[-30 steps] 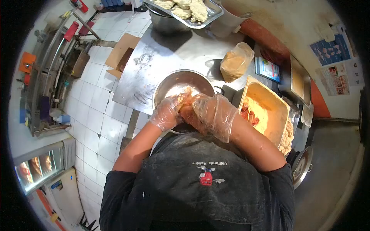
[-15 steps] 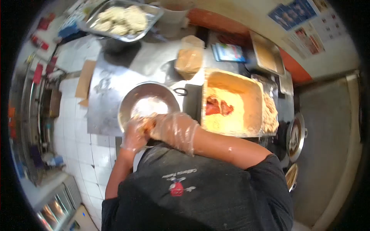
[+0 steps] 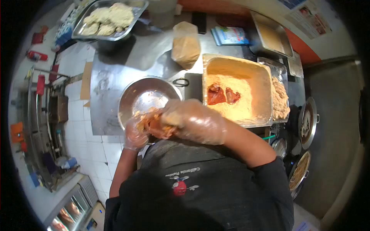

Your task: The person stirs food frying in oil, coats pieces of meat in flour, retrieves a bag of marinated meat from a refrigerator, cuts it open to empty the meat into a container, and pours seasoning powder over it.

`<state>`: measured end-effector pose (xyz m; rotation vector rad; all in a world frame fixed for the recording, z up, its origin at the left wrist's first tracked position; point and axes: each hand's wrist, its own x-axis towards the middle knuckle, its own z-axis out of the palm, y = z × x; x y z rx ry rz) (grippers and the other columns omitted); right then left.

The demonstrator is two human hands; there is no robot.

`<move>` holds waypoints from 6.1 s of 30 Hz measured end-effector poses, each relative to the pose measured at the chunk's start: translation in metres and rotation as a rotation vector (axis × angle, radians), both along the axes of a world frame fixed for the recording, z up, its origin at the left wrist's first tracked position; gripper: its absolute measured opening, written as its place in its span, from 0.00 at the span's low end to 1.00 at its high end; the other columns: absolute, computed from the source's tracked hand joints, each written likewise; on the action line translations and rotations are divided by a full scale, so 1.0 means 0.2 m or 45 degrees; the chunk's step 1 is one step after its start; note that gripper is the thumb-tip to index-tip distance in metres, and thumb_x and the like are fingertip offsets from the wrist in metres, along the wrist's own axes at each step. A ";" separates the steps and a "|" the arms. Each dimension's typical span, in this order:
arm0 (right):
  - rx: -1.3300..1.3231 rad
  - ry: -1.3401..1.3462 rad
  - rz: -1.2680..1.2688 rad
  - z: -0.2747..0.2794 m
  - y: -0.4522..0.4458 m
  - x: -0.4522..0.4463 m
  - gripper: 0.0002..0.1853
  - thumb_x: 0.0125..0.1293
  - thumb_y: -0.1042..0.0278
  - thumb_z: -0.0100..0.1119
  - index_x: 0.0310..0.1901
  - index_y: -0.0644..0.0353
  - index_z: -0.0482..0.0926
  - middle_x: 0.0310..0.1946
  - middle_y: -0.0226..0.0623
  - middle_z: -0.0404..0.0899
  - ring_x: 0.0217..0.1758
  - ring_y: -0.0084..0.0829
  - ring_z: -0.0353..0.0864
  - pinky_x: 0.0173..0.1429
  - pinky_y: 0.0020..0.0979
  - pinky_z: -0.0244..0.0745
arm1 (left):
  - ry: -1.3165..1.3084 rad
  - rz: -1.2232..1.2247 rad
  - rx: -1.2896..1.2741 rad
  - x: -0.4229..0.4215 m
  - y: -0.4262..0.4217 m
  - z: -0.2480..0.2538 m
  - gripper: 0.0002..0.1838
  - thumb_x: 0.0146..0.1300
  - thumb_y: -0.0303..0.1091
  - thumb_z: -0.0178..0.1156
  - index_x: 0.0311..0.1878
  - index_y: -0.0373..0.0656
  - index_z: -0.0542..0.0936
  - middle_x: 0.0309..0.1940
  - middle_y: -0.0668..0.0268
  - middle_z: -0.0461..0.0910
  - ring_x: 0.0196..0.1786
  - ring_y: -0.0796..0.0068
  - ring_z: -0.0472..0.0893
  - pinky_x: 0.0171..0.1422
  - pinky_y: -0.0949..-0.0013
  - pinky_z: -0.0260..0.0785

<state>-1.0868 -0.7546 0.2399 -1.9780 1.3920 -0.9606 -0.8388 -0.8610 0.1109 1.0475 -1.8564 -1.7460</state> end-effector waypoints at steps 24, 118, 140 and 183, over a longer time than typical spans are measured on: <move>0.716 -0.775 -1.137 0.19 0.53 -0.61 0.45 0.53 0.89 0.68 0.75 0.56 0.69 0.52 0.35 0.78 0.57 0.26 0.80 0.64 0.33 0.78 | -0.085 -0.013 -0.407 -0.01 -0.02 0.08 0.17 0.63 0.36 0.72 0.52 0.36 0.87 0.42 0.53 0.90 0.44 0.60 0.90 0.50 0.61 0.80; 0.235 0.573 0.384 -0.52 -0.52 -0.21 0.26 0.61 0.59 0.75 0.60 0.54 0.82 0.57 0.39 0.85 0.57 0.40 0.86 0.62 0.38 0.81 | -1.079 -0.302 -0.539 -0.41 -0.11 -0.02 0.46 0.54 0.51 0.77 0.75 0.46 0.71 0.55 0.56 0.85 0.57 0.58 0.85 0.59 0.55 0.78; 1.271 -1.282 0.251 -0.18 -0.33 -0.02 0.29 0.74 0.53 0.66 0.68 0.66 0.76 0.63 0.43 0.81 0.64 0.28 0.81 0.69 0.32 0.78 | 0.306 -0.259 0.612 -0.01 -0.22 0.28 0.27 0.70 0.21 0.64 0.72 0.45 0.78 0.50 0.71 0.86 0.41 0.84 0.84 0.38 0.77 0.79; 0.321 0.779 0.071 0.30 -0.20 0.16 0.13 0.68 0.59 0.59 0.49 0.51 0.86 0.46 0.46 0.89 0.51 0.48 0.90 0.57 0.61 0.78 | 0.228 -0.238 0.740 -0.07 -0.15 0.20 0.15 0.73 0.28 0.63 0.61 0.47 0.81 0.38 0.70 0.87 0.28 0.82 0.85 0.27 0.77 0.77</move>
